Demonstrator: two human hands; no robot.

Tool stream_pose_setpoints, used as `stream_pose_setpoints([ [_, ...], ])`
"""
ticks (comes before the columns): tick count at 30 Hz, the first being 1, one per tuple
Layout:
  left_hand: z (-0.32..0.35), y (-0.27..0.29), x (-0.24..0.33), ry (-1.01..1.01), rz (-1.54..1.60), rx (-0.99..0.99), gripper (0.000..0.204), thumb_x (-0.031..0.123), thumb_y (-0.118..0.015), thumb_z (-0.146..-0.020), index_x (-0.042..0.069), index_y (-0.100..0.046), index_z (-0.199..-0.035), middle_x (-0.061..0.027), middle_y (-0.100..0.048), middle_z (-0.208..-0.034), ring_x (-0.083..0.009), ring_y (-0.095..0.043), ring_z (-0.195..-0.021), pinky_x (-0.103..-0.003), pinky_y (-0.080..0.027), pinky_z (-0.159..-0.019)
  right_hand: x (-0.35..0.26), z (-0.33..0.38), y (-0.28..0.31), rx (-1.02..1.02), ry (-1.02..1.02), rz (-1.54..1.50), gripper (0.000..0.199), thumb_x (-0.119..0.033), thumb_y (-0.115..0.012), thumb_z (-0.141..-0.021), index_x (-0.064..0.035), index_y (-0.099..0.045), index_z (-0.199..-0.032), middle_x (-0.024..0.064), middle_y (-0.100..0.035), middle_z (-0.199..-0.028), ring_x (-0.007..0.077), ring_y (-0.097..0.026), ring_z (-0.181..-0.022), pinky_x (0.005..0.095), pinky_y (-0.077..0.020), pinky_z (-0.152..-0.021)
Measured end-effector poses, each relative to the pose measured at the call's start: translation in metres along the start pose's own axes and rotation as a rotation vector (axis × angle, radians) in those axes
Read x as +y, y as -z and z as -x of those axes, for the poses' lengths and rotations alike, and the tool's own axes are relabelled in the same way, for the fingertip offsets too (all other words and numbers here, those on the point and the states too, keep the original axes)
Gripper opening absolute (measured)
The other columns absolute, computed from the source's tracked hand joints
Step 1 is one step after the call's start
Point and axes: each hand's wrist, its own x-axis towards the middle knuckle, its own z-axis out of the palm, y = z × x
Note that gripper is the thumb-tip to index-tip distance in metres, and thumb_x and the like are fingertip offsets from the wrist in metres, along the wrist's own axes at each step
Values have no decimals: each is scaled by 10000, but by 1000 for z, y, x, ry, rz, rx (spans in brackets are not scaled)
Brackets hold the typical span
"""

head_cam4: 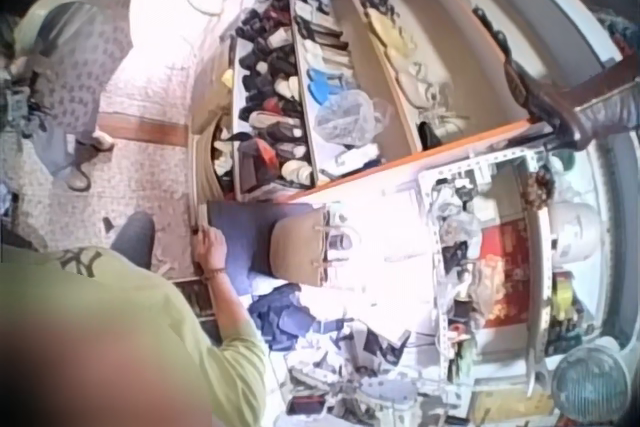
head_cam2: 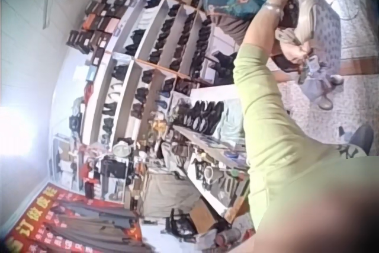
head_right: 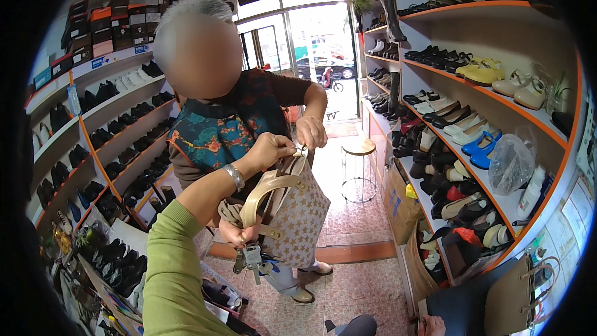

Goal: The person measures and attaches a strap to a handbag using a measuring tape and a small tool, then hands the bag to a customer. The person also handles a plastic-wrapped item and a black fabric piece on the workbench.

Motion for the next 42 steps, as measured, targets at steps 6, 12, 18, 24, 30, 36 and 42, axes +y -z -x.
stream_pose_setpoints([
  [6, 1, 0, 3, -7, -3, 14, 122, 89, -680, -824, -33, -679, -835, -45, -623, -657, -69, -508, -578, -244, -446, -556, 0, 0, -1, 36, 42, -24, 152, -137, -599, -846, -45, -634, -962, 152, -625, -881, 344, -582, -842, 421, -473, -754],
  [12, 1, 1, 2, 0, 13, 23, 131, 99, -682, -832, -29, -686, -862, -38, -648, -694, -49, -525, -611, -229, -460, -575, 1, 0, -2, 30, 29, -28, 149, -139, -597, -849, -45, -635, -958, 150, -625, -880, 339, -579, -852, 423, -471, -752],
  [18, 2, 3, 2, -4, -3, 28, 142, 108, -688, -830, -27, -688, -872, -41, -652, -695, -48, -535, -622, -231, -465, -578, 4, 0, -4, 43, 30, -34, 151, -151, -594, -856, -45, -636, -956, 151, -623, -877, 341, -576, -843, 423, -468, -753],
  [24, 2, 3, 0, 26, -12, 29, 150, 112, -686, -835, -35, -684, -866, -36, -649, -690, -44, -527, -621, -228, -462, -578, 3, -1, -3, 45, 52, -38, 149, -151, -589, -857, -47, -632, -954, 155, -619, -877, 347, -571, -848, 427, -465, -752],
  [30, 3, 2, -4, 1, -27, 40, 146, 110, -684, -838, -36, -679, -852, -24, -635, -677, -41, -514, -616, -224, -453, -569, 1, 0, -1, 37, 41, -39, 145, -150, -582, -858, -49, -627, -951, 153, -616, -874, 346, -570, -852, 428, -464, -754],
  [36, 5, 2, 0, -14, -29, 32, 133, 104, -680, -839, -28, -679, -852, -16, -613, -653, -39, -492, -595, -221, -435, -549, 1, -1, -1, 27, 42, -38, 150, -144, -586, -852, -47, -630, -958, 153, -619, -888, 344, -574, -858, 424, -468, -753],
  [42, 2, 0, 0, -30, -11, 25, 127, 89, -676, -838, -32, -679, -877, -16, -620, -662, -45, -504, -599, -222, -442, -550, 3, 0, -3, 45, 59, -46, 143, -126, -590, -840, -46, -634, -950, 155, -624, -893, 346, -579, -858, 421, -472, -756],
])
